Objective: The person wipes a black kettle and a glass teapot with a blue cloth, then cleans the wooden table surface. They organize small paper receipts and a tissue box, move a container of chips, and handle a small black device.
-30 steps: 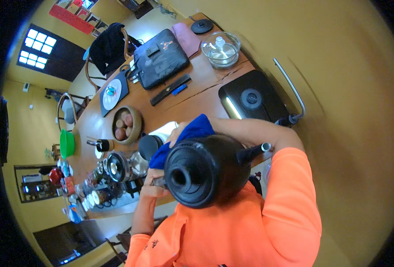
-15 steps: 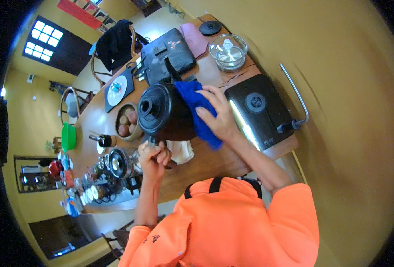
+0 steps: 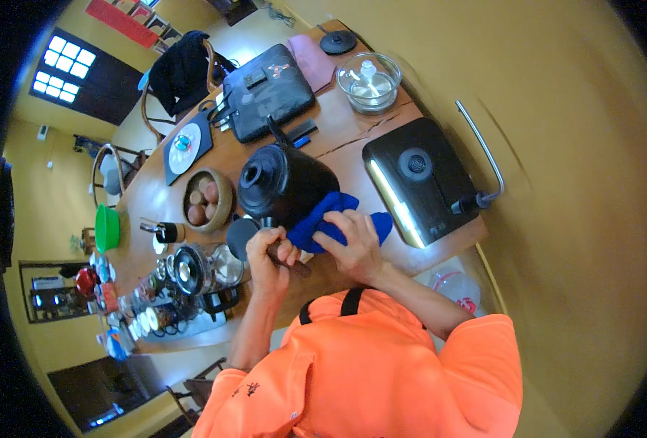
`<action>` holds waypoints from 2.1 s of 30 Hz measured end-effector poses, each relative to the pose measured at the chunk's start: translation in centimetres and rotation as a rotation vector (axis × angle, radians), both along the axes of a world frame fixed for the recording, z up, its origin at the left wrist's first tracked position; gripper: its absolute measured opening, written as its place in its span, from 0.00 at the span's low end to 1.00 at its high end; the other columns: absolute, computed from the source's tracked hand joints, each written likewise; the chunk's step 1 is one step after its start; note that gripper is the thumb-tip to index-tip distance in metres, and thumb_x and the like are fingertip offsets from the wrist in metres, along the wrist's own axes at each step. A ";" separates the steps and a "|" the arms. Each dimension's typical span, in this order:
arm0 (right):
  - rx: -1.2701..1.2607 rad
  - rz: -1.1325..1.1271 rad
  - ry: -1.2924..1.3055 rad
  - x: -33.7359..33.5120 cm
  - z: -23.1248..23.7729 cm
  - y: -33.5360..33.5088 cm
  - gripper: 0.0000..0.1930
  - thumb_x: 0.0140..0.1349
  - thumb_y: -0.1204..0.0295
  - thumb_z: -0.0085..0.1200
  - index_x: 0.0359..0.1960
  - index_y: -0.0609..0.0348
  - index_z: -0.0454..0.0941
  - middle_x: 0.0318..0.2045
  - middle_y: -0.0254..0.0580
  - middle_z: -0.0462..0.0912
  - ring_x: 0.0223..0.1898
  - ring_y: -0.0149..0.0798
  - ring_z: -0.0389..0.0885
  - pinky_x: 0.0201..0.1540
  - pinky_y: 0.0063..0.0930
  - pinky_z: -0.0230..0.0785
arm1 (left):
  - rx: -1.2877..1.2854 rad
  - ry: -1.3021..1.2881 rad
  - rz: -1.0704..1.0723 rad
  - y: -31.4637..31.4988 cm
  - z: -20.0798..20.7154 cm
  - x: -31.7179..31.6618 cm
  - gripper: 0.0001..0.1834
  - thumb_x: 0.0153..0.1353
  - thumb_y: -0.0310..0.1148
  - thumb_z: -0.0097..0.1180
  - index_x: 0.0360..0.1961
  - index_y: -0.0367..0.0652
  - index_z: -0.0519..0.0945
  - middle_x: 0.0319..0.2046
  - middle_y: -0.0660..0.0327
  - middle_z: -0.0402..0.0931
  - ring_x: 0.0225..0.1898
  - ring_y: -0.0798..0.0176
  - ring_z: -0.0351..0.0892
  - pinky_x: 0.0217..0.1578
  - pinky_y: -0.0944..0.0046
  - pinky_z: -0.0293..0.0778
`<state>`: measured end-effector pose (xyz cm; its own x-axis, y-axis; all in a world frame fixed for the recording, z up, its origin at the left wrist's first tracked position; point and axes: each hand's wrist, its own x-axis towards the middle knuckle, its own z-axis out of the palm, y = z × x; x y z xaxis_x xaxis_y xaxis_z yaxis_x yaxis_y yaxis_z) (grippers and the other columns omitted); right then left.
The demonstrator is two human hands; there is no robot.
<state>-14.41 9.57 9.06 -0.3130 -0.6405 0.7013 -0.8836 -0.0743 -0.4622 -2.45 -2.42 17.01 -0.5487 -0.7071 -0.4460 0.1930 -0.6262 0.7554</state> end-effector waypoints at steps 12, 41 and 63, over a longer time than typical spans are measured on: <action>-0.174 -0.060 -0.271 -1.9 6.6 -2.8 0.29 0.37 0.84 0.58 0.46 0.51 0.83 0.51 0.49 0.72 0.47 0.54 0.74 0.47 0.41 0.71 | -0.100 -0.007 -0.047 -0.1 0.1 -0.1 0.19 0.66 0.44 0.48 0.27 0.37 0.72 0.15 0.62 0.66 0.13 0.66 0.63 0.17 0.67 0.63; -0.276 -0.113 -1.731 -4.5 4.0 9.8 0.28 0.51 0.83 0.51 0.59 0.66 0.70 0.49 0.51 0.80 0.47 0.44 0.81 0.54 0.36 0.74 | -0.127 -0.088 -0.045 4.2 -10.0 -0.7 0.19 0.64 0.44 0.46 0.30 0.37 0.73 0.14 0.62 0.67 0.13 0.69 0.63 0.15 0.68 0.60; -0.059 -0.119 -1.653 -3.3 5.9 9.3 0.31 0.48 0.83 0.57 0.59 0.66 0.70 0.49 0.53 0.80 0.47 0.46 0.81 0.54 0.40 0.74 | -0.397 -0.135 -0.087 7.9 -15.7 -1.6 0.16 0.70 0.39 0.44 0.31 0.37 0.75 0.18 0.65 0.71 0.20 0.73 0.68 0.24 0.71 0.64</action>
<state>-17.68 18.88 14.97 -0.7380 -0.5464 -0.3960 0.5252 -0.0967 -0.8455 -4.07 5.53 1.27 -0.5689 -0.7922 -0.2209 0.0351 -0.2917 0.9559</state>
